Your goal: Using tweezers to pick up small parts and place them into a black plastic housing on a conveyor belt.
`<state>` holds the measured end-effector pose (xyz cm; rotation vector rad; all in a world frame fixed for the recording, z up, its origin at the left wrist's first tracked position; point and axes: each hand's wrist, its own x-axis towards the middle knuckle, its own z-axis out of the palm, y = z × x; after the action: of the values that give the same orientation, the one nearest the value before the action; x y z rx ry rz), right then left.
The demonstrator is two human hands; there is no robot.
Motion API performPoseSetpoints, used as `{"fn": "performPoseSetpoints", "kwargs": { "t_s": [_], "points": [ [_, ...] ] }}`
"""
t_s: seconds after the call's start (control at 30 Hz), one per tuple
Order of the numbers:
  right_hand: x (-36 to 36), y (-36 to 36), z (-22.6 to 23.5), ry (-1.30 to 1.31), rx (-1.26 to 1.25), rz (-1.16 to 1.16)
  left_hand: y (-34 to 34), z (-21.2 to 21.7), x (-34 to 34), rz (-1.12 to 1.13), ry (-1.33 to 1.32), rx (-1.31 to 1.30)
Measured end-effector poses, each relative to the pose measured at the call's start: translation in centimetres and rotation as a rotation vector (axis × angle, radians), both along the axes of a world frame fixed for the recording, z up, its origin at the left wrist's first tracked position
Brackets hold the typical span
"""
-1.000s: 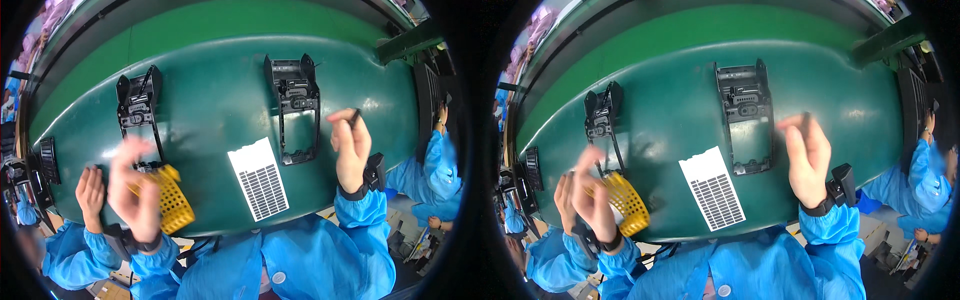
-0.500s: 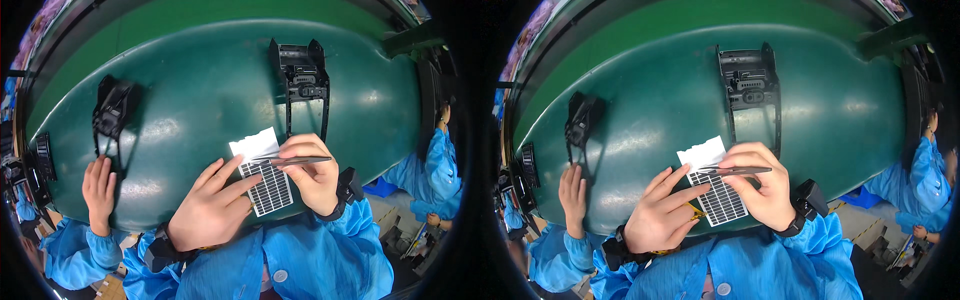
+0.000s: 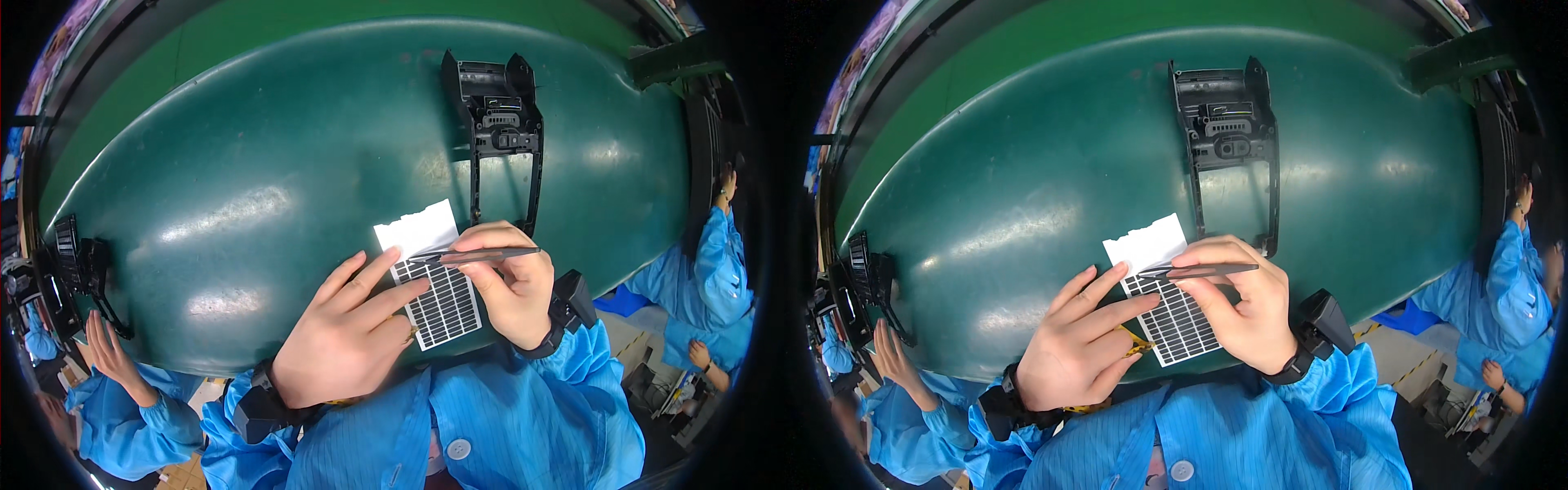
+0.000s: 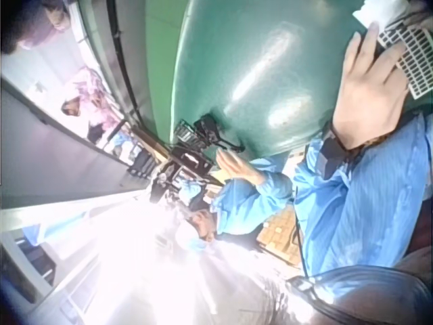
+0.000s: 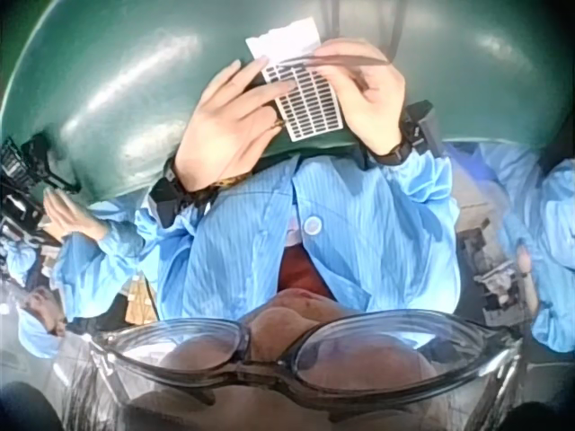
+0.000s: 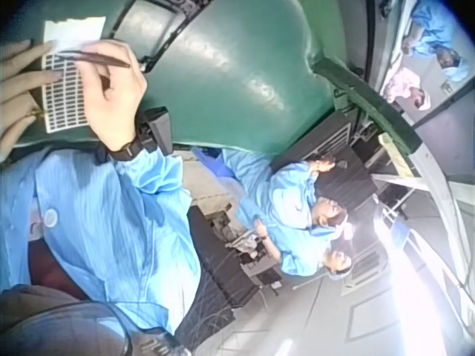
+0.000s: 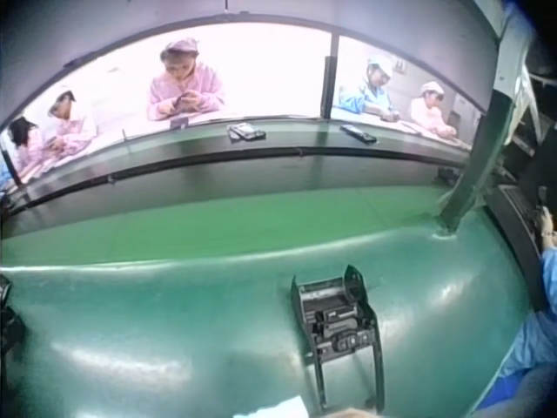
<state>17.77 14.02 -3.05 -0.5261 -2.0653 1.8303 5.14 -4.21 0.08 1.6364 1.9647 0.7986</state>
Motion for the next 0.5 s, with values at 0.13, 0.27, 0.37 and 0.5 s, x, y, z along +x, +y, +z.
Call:
{"fn": "performPoseSetpoints", "kwargs": {
  "t_s": [0.13,0.27,0.37,0.5],
  "points": [
    [-0.05,-0.12,-0.10,-0.005,-0.033,-0.021,0.06,-0.02,0.00,0.002,0.000,-0.003],
    [-0.04,-0.14,-0.05,-0.014,-0.030,-0.024,0.08,0.03,0.02,0.001,0.012,0.001],
    [-0.08,0.03,0.06,-0.031,-0.061,-0.015,0.24,0.09,-0.08,0.002,0.010,-0.003],
    [0.00,0.36,0.64,0.007,-0.319,-0.047,0.48,0.30,-0.34,-0.003,-0.013,-0.018]
  ]
}}
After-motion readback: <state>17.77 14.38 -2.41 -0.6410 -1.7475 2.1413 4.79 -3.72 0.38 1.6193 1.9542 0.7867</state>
